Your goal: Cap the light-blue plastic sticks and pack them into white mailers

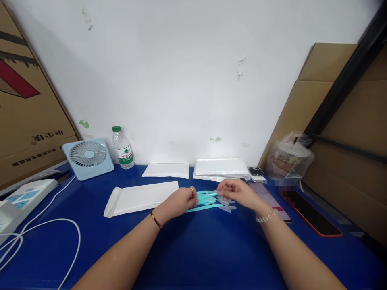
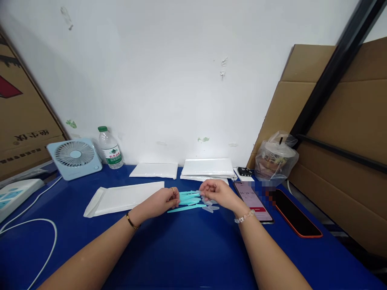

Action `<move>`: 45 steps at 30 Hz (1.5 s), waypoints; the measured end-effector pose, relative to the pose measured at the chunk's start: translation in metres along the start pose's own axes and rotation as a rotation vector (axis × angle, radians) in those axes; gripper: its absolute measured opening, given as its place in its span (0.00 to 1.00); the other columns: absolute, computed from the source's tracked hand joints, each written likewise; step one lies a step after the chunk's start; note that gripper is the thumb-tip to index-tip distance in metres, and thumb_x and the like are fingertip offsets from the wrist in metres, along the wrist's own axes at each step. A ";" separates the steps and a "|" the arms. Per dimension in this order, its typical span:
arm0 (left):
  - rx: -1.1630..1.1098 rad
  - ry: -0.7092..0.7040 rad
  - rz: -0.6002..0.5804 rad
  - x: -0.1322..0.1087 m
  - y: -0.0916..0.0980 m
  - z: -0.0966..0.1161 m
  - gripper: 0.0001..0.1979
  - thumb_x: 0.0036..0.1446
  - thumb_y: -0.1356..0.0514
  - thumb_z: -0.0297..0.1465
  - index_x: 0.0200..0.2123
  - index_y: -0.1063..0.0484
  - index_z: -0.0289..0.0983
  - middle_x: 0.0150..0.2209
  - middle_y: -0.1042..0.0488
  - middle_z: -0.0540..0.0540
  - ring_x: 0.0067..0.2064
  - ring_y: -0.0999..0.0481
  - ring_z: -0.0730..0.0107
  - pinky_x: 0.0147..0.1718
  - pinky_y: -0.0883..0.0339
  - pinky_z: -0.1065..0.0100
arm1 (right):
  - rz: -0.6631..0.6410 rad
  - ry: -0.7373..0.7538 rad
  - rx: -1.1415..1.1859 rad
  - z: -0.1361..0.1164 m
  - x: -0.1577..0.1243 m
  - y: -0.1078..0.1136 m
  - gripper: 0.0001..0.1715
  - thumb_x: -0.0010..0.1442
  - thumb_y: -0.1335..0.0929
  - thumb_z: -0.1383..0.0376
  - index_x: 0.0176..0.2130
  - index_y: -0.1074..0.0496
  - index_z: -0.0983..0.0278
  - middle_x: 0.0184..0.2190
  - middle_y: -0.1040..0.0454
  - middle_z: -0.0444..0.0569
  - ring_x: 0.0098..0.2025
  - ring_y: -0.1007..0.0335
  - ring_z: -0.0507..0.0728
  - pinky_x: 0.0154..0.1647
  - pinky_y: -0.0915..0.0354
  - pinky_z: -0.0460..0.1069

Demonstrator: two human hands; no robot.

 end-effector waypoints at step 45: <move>0.428 -0.001 0.367 0.016 0.016 -0.019 0.14 0.58 0.46 0.34 0.48 0.33 0.39 0.47 0.31 0.43 0.50 0.34 0.59 0.48 0.40 0.60 | 0.463 -0.142 0.105 0.064 0.015 0.049 0.16 0.52 0.32 0.55 0.31 0.30 0.67 0.26 0.25 0.47 0.18 0.43 0.47 0.21 0.45 0.44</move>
Point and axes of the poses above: each hand's wrist, its own x-axis towards the middle knuckle, its own y-axis out of the back of the hand, z = x × y, the point moved 8 cm from there along x, towards the middle knuckle
